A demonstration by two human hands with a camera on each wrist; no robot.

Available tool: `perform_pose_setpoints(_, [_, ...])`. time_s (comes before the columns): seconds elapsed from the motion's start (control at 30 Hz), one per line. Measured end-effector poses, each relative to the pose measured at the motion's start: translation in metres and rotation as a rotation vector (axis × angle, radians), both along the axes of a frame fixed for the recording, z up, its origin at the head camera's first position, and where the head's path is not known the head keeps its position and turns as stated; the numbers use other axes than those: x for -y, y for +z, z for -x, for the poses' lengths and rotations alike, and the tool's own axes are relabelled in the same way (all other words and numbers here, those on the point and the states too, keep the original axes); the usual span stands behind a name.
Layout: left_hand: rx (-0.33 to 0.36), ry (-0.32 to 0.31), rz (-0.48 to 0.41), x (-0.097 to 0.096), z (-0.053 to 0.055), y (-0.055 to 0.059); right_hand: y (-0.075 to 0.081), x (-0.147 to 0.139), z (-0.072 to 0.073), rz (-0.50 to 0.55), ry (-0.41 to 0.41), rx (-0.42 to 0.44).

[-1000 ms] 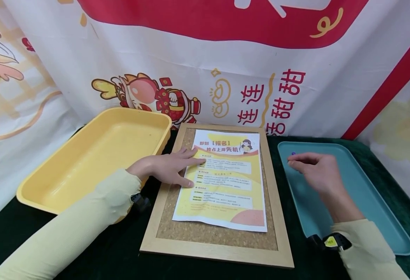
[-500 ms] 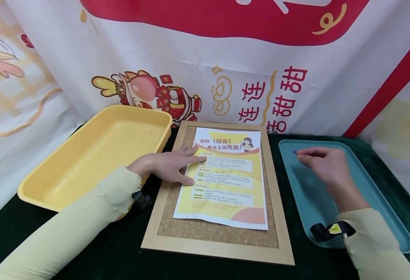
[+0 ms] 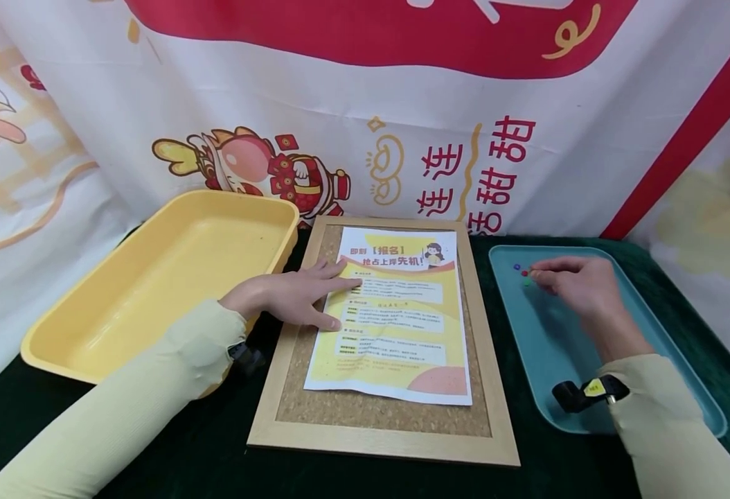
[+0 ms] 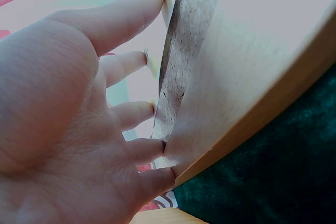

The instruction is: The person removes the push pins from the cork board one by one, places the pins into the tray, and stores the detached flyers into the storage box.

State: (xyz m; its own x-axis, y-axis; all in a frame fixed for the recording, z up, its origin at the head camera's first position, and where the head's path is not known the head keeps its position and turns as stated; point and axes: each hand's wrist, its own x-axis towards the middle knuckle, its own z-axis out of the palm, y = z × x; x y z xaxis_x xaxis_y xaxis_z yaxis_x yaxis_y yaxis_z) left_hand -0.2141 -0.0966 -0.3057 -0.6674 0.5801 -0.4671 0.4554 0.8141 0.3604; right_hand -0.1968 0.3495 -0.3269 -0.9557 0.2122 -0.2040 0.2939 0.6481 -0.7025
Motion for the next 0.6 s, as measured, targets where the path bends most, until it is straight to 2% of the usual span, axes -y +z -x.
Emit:
perform_pose_setpoints(0.1, [-0.001,0.002,-0.003,-0.002,0.0,0.0,-0.002,-0.004,-0.002,-0.005,0.003,0.002])
perform_pose_setpoints(0.23, [0.005,0.026,-0.006,0.003,-0.002,0.001,-0.006,-0.002,0.005,0.01,0.026,0.019])
perform_pose_setpoints(0.47, [0.006,0.003,-0.006,-0.002,0.001,-0.001,-0.015,-0.012,0.006,0.021,0.006,0.086])
perform_pose_setpoints(0.6, [0.005,0.004,-0.002,-0.002,0.001,-0.001,-0.018,-0.015,0.009,0.01,0.011,0.094])
